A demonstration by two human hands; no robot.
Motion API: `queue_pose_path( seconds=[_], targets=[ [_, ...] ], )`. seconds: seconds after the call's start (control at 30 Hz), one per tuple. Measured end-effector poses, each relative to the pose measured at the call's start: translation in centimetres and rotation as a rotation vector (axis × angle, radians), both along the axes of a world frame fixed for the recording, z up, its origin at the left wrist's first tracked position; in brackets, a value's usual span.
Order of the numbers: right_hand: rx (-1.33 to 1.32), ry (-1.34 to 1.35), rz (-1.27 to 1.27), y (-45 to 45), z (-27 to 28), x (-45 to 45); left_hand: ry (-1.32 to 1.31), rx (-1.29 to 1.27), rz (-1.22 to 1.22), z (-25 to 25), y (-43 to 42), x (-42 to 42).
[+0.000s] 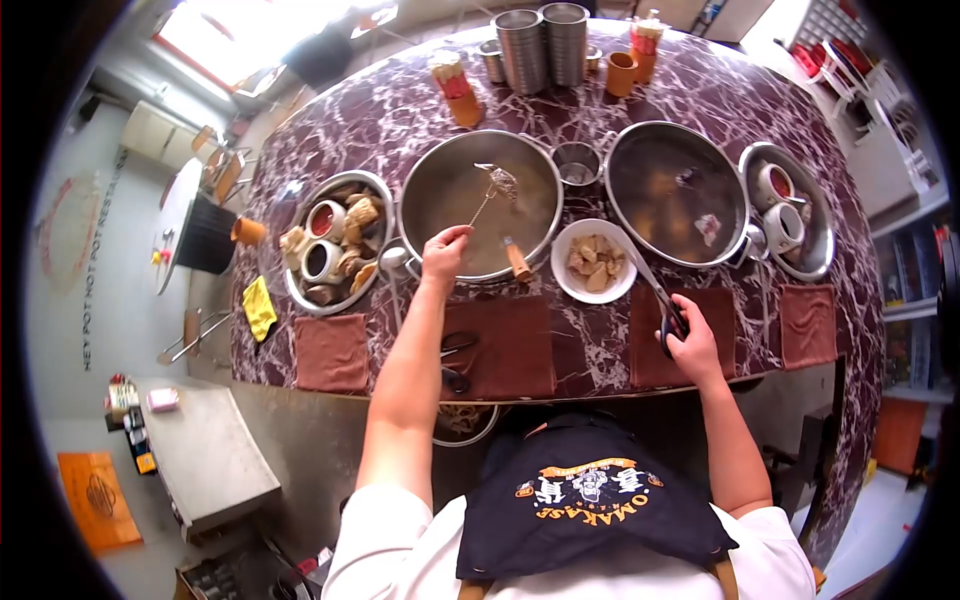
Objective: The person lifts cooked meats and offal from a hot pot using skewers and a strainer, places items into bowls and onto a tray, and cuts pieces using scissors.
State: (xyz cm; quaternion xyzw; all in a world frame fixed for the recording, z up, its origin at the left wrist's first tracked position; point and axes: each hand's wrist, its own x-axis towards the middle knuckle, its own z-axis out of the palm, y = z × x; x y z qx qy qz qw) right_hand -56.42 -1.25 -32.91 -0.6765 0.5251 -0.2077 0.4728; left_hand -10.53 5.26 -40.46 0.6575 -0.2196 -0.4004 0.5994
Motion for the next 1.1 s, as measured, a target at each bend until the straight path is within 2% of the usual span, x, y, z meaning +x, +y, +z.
queue_pose_path(
  seconds=[0.13, 0.17, 0.27, 0.33, 0.4, 0.47, 0.5, 0.6, 0.63, 0.73, 0.8, 0.93, 1.03, 1.1],
  targets=[
    [-0.482, 0.013, 0.318, -1.7, 0.9, 7.1, -0.02, -0.156, 0.113, 0.8, 1.7, -2.5],
    [-0.468, 0.044, 0.364, -1.9, 1.8, 8.9, 0.034, -0.151, 0.168, 2.2, 1.8, -3.8],
    [-0.418, 0.154, 0.391, -2.4, 2.4, 13.9, -0.037, -0.165, 0.269, 1.8, 1.6, -5.3],
    [-0.538, 0.089, 0.388, -2.9, 1.1, 16.5, -0.064, -0.115, 0.342, 3.7, 1.6, -6.6],
    [-0.489, 0.0, 0.439, -3.2, 0.9, 18.5, -0.03, -0.14, 0.39, 4.6, 2.1, -6.7],
    [-0.489, 0.052, 0.462, -3.1, 1.3, 19.9, -0.007, -0.134, 0.418, 5.9, 2.9, -6.2],
    [-0.504, 0.057, 0.473, -3.1, 1.4, 20.5, -0.083, -0.112, 0.424, 6.9, 3.6, -5.8],
    [-0.539, 0.057, 0.49, -2.0, 3.0, 22.7, -0.056, -0.097, 0.401, 8.7, 5.6, -3.6],
    [-0.56, 0.046, 0.502, -1.4, 3.8, 23.3, -0.159, -0.081, 0.403, 9.1, 6.0, -2.8],
    [-0.619, 0.03, 0.49, 0.5, 5.3, 25.9, -0.189, -0.091, 0.378, 9.9, 7.4, 0.1],
    [-0.603, -0.011, 0.483, 1.3, 5.0, 28.3, -0.245, -0.142, 0.41, 10.0, 7.9, 1.8],
    [-0.626, 0.037, 0.438, 3.3, 5.4, 31.7, -0.111, -0.2, 0.356, 9.8, 8.6, 5.8],
    [-0.684, 0.083, 0.425, 3.9, 6.8, 34.6, -0.162, -0.205, 0.317, 10.9, 9.7, 8.3],
    [-0.748, 0.094, 0.423, 3.6, 7.4, 36.5, -0.2, -0.253, 0.336, 9.3, 9.3, 10.7]
  ],
)
